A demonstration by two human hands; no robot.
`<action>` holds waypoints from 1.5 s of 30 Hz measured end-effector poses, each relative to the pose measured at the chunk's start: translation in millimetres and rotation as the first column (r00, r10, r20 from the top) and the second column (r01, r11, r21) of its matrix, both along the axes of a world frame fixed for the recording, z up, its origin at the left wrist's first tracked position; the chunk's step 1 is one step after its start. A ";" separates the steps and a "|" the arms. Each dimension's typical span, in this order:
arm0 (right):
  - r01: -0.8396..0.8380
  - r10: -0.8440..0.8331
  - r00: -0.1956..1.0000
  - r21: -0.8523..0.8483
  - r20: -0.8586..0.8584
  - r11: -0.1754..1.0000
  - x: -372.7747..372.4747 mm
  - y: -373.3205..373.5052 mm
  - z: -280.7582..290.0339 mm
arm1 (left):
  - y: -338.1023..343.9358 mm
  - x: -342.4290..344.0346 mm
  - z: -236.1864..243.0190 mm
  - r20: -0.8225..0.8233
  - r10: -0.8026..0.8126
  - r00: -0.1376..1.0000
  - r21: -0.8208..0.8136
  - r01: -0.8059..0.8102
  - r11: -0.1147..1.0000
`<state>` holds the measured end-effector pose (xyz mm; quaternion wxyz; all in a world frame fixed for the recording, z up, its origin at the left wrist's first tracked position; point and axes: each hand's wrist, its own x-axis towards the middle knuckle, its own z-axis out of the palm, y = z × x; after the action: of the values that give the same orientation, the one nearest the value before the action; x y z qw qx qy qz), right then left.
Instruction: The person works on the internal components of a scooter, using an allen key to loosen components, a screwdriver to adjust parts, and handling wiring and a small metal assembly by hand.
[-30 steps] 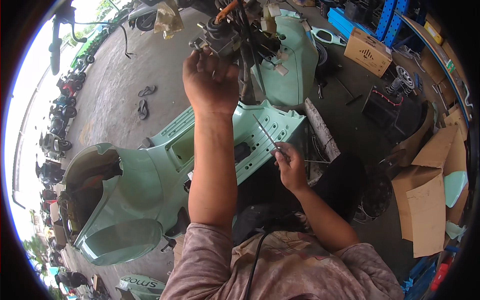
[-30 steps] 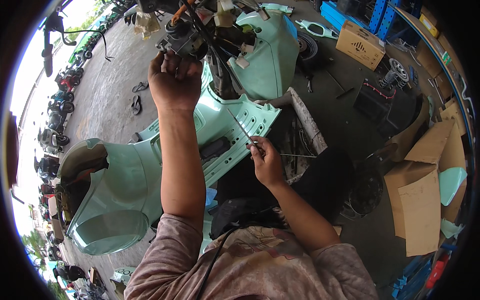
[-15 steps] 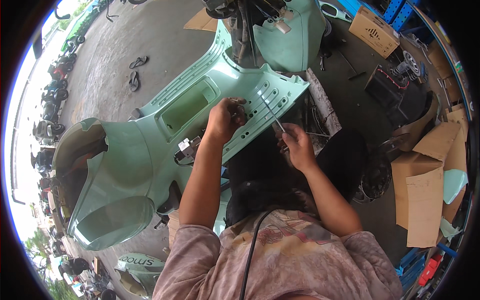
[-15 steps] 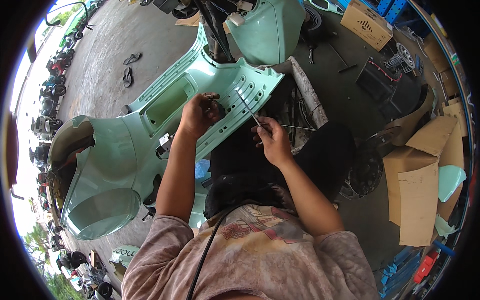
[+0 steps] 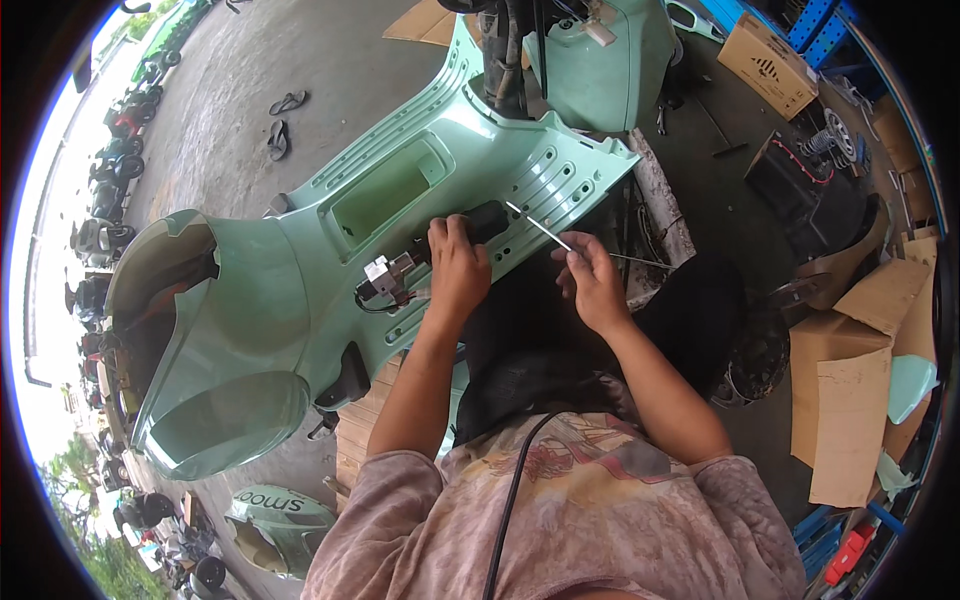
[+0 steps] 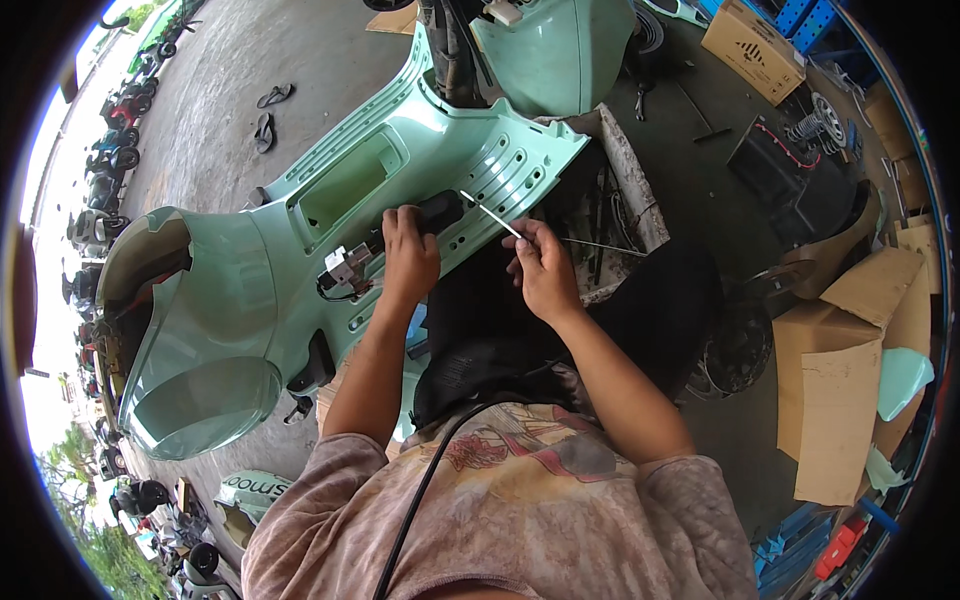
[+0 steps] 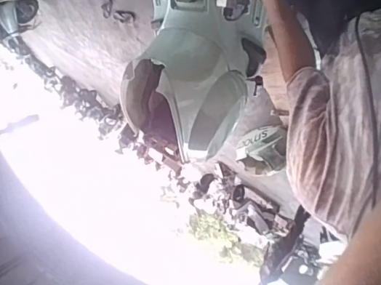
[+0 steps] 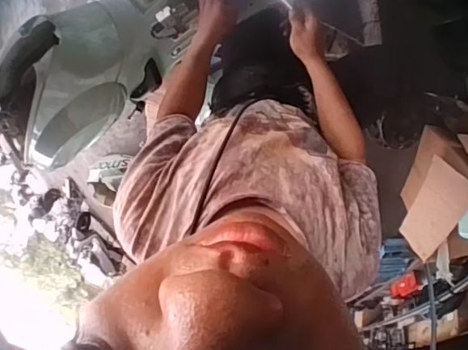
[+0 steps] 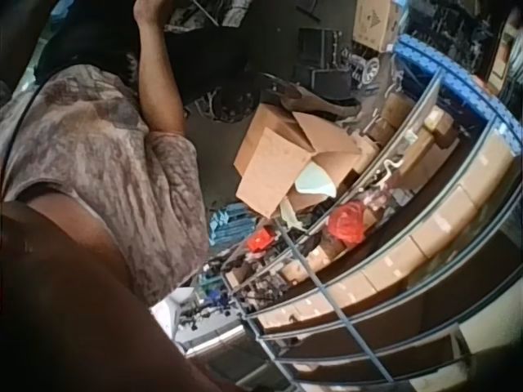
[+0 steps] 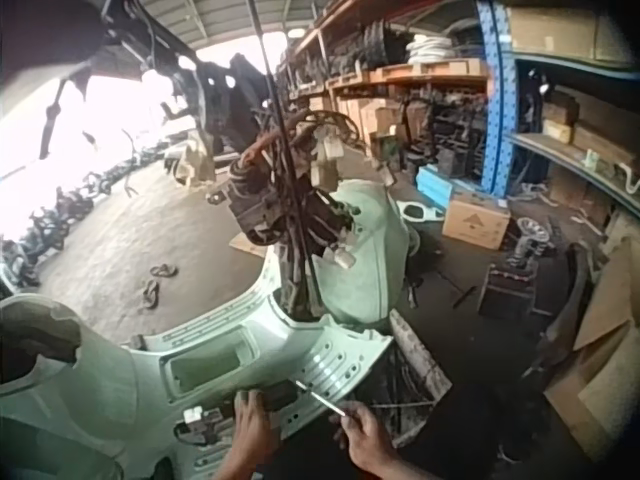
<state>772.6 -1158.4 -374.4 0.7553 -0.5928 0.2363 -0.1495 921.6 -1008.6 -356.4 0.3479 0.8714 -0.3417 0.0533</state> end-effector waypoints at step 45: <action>-0.034 0.128 0.991 -0.863 0.035 0.505 70.0 2.4 15.9 | -73.4 63.9 203.2 0.312 -0.102 0.945 -0.541 0.265 0.798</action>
<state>842.5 -1156.0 -358.5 0.3785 -0.8916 0.0673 -0.2391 985.5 -1082.0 -153.2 0.5492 0.6722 -0.4366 0.2365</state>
